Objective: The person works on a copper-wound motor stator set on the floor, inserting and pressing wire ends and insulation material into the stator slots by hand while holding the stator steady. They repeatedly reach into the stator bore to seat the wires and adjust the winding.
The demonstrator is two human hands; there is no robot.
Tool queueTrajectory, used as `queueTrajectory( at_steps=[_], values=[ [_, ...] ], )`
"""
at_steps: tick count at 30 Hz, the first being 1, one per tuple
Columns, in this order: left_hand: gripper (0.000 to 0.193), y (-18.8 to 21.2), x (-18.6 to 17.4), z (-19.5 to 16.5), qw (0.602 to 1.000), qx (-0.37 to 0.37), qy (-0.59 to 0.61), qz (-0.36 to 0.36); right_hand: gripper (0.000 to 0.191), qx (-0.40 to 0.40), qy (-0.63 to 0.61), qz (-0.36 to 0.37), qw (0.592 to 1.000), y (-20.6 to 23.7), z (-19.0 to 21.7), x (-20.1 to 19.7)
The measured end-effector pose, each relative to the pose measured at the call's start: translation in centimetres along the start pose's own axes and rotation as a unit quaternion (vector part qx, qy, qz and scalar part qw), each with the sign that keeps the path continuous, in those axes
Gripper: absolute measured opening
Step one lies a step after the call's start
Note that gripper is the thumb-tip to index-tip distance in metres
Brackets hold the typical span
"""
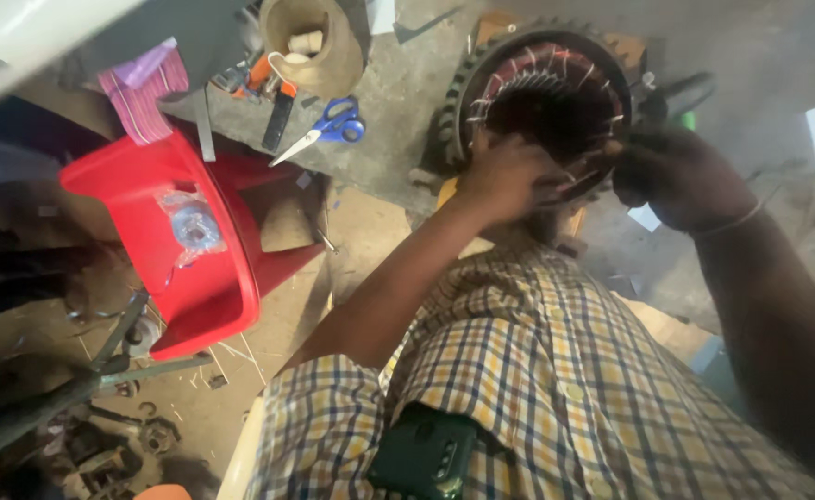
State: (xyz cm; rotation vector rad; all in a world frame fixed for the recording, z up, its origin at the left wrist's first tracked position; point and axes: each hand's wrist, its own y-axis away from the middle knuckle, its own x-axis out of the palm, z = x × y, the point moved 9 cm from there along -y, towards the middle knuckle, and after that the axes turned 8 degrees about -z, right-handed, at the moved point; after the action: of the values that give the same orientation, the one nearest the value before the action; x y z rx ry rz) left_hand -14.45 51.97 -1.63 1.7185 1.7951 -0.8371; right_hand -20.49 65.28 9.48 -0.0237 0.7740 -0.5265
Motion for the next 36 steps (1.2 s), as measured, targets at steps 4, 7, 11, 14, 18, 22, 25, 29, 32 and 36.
queueTrajectory(
  at_steps=[4,7,11,14,18,22,25,29,32,36],
  values=[
    [0.023,-2.3,2.0,1.6,0.983,-0.077,0.162,0.048,0.024,0.379,-0.268,-0.096,0.881,6.9,-11.2,0.5],
    [0.029,-3.8,1.4,0.8,0.995,0.076,-0.064,-0.009,0.039,0.428,-0.062,-0.183,0.883,10.6,-19.6,0.3],
    [0.015,-4.4,4.2,4.0,0.939,0.060,-0.304,0.150,0.088,0.369,0.310,-0.092,0.871,11.7,-25.9,4.3],
    [0.014,-5.4,4.0,4.0,0.920,0.101,-0.347,0.150,0.064,0.401,0.287,-0.078,0.866,11.9,-27.3,6.1],
    [0.035,-6.1,3.0,3.3,0.931,0.126,-0.314,0.136,0.057,0.478,0.291,-0.151,0.815,12.1,-27.2,3.8],
    [0.016,-6.0,2.5,3.9,0.956,0.073,-0.259,0.118,0.048,0.519,0.327,-0.230,0.755,11.3,-28.6,1.4],
    [0.017,-6.1,1.9,4.2,0.971,0.051,-0.230,0.039,0.043,0.561,0.302,-0.199,0.744,11.1,-30.8,1.1],
    [0.016,-6.4,2.8,3.9,0.969,0.097,-0.227,0.017,0.038,0.494,0.282,-0.272,0.777,13.0,-26.3,-0.9],
    [0.017,-6.2,4.2,4.4,0.967,0.086,-0.220,0.095,0.037,0.389,0.146,-0.402,0.816,16.1,-14.8,0.1],
    [0.015,-6.3,2.6,3.2,0.974,0.103,-0.200,0.006,0.039,0.417,-0.008,-0.335,0.845,17.7,-3.1,11.5]
  ],
)
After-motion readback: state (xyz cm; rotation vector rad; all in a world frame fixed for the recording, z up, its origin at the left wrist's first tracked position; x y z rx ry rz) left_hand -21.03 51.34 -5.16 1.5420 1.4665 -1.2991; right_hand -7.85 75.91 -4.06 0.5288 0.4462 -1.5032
